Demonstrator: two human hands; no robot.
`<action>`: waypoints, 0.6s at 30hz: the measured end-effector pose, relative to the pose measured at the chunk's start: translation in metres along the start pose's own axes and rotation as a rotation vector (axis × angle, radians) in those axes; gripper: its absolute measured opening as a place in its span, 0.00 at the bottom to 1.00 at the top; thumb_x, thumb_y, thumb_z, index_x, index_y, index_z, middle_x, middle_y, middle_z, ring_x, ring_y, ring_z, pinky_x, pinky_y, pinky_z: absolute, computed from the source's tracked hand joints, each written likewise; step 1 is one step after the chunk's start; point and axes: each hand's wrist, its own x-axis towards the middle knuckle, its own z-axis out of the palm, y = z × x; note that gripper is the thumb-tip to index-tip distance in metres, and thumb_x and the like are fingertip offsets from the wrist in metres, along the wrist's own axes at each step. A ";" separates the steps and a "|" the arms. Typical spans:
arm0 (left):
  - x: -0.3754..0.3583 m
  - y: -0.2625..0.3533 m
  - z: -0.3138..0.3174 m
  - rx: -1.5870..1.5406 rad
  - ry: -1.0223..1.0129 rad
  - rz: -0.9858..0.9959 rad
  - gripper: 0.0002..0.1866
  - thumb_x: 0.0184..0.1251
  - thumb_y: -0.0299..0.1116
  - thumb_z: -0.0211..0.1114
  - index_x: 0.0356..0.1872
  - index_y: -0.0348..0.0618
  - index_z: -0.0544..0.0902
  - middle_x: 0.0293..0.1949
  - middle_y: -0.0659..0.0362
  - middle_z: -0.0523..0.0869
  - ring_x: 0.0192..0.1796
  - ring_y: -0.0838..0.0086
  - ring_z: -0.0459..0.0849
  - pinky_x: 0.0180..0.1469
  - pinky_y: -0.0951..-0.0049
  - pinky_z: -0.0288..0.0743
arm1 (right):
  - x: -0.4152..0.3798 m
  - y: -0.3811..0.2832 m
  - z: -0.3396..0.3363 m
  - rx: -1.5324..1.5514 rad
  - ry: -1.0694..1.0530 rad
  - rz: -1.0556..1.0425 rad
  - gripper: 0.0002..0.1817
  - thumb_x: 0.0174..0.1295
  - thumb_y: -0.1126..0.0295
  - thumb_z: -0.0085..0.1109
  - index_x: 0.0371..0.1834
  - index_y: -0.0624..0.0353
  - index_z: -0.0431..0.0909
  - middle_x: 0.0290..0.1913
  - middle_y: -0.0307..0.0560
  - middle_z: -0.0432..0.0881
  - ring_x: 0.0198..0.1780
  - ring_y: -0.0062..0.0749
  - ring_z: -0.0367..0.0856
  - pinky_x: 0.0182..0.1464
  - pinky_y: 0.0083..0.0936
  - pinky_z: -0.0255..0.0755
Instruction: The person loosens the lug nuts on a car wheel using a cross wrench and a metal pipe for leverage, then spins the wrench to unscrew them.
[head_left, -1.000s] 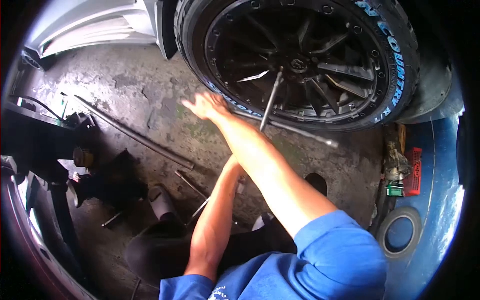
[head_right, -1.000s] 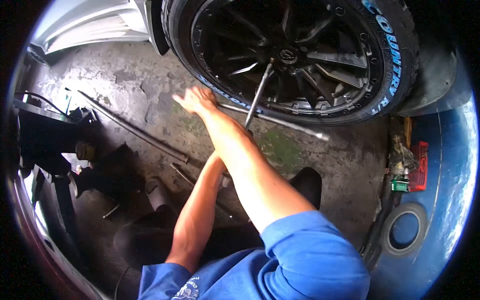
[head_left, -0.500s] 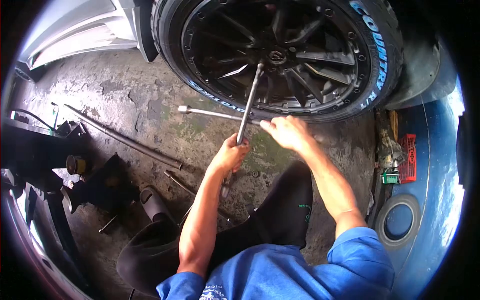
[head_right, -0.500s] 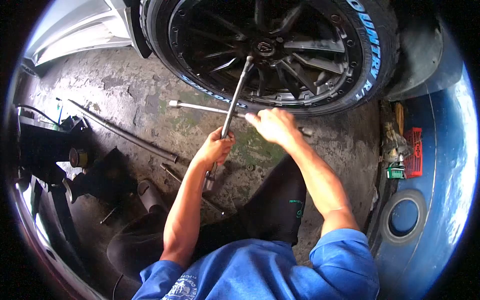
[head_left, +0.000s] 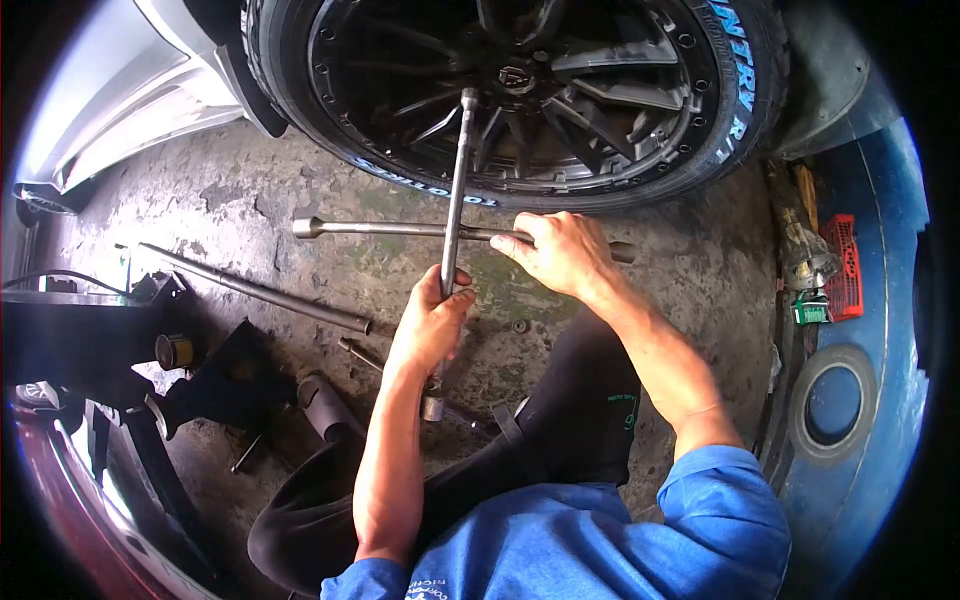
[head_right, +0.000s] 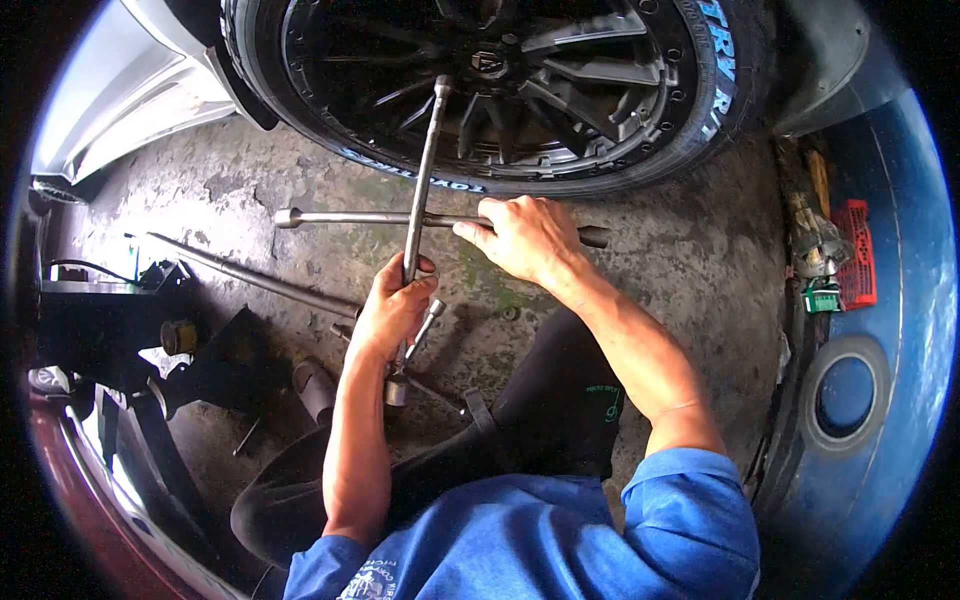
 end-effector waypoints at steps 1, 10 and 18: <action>-0.002 0.003 0.001 0.028 0.001 0.005 0.09 0.65 0.25 0.60 0.44 0.42 0.72 0.18 0.69 0.68 0.12 0.85 0.61 0.12 0.80 0.55 | 0.000 0.000 0.001 0.012 0.017 -0.016 0.25 0.60 0.44 0.59 0.26 0.57 0.80 0.23 0.53 0.83 0.30 0.52 0.84 0.33 0.45 0.77; 0.015 0.037 -0.008 0.222 0.034 0.084 0.10 0.65 0.31 0.59 0.45 0.43 0.74 0.22 0.66 0.72 0.18 0.82 0.68 0.19 0.75 0.64 | 0.029 0.006 0.013 0.109 0.092 0.020 0.24 0.60 0.43 0.60 0.28 0.54 0.80 0.22 0.51 0.82 0.28 0.50 0.83 0.29 0.42 0.75; 0.042 0.024 -0.014 0.500 0.186 0.234 0.12 0.59 0.31 0.61 0.41 0.36 0.76 0.30 0.47 0.82 0.34 0.64 0.82 0.40 0.65 0.75 | 0.049 0.020 0.080 0.409 0.238 0.030 0.27 0.59 0.39 0.59 0.30 0.56 0.82 0.23 0.50 0.82 0.28 0.46 0.83 0.30 0.37 0.74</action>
